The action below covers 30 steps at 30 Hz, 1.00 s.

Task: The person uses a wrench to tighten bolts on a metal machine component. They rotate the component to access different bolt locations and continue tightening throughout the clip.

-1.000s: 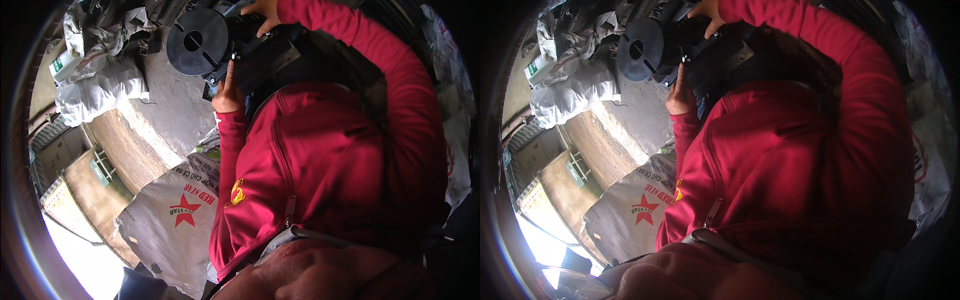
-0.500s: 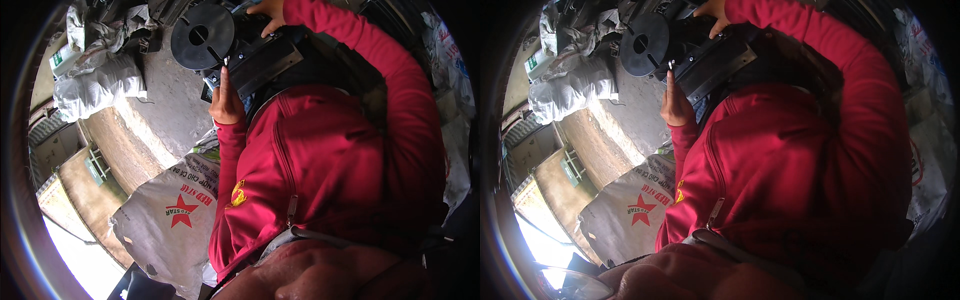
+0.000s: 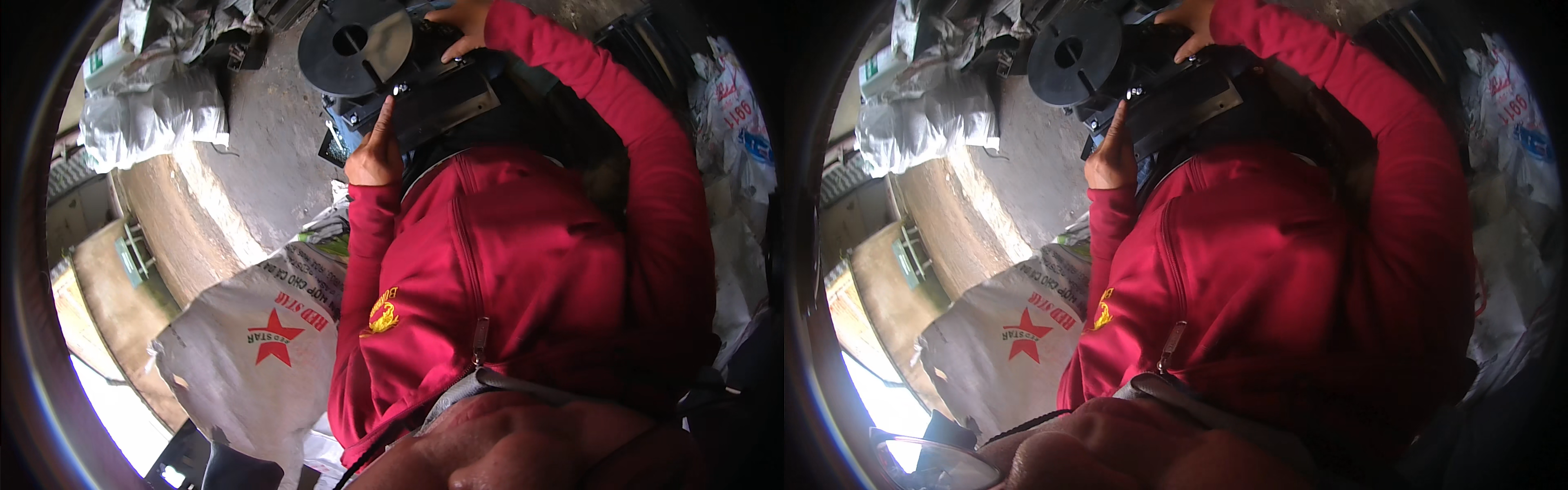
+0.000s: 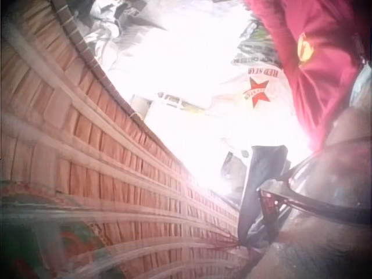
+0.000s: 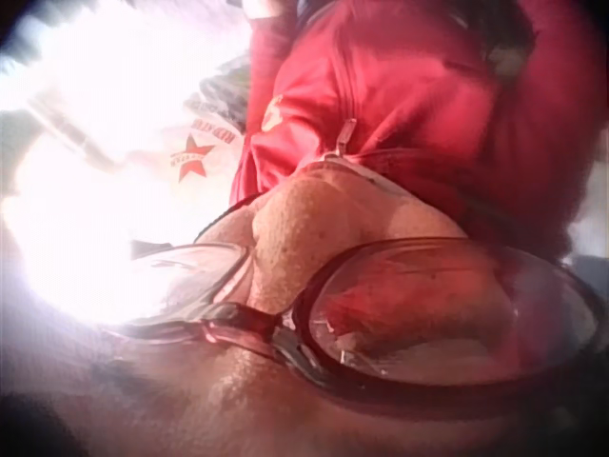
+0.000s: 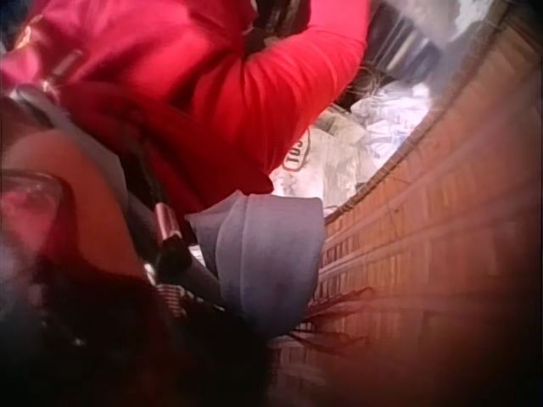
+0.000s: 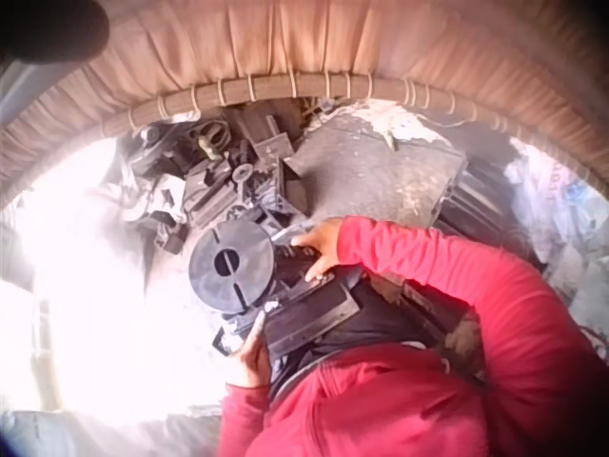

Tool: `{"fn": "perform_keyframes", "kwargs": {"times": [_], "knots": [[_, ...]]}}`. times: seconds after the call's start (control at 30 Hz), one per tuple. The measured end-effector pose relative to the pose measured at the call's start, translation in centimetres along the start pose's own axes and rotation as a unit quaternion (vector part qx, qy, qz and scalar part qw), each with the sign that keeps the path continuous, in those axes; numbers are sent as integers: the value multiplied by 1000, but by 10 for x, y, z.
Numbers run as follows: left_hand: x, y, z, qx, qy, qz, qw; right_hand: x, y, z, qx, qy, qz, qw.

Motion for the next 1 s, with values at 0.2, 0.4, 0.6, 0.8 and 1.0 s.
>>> {"fn": "perform_keyframes", "kwargs": {"times": [0.2, 0.4, 0.6, 0.8, 1.0], "knots": [[-50, -18, 81, -292, -109, -187, 931, -9, -6, 4, 29, -34, 42, 998], [-29, 23, 133, -503, -312, -94, 801, -10, -3, -4, 0, -42, -9, 999], [-26, 46, 123, -662, -331, -47, 671, -22, -15, 15, 103, 11, 20, 994], [-25, 43, 112, -665, -305, -119, 671, -20, -11, 10, 30, -68, -27, 997], [-28, 49, 109, -722, -312, -116, 607, -18, -15, 17, 31, -81, -45, 995]]}}
Point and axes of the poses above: each hand's wrist, its own x-axis towards the middle knuckle, its own y-axis out of the palm, z = x × y, the point moved 7 cm from there along x, towards the middle knuckle, and after that the axes turned 10 degrees about z, right-handed, at the moved point
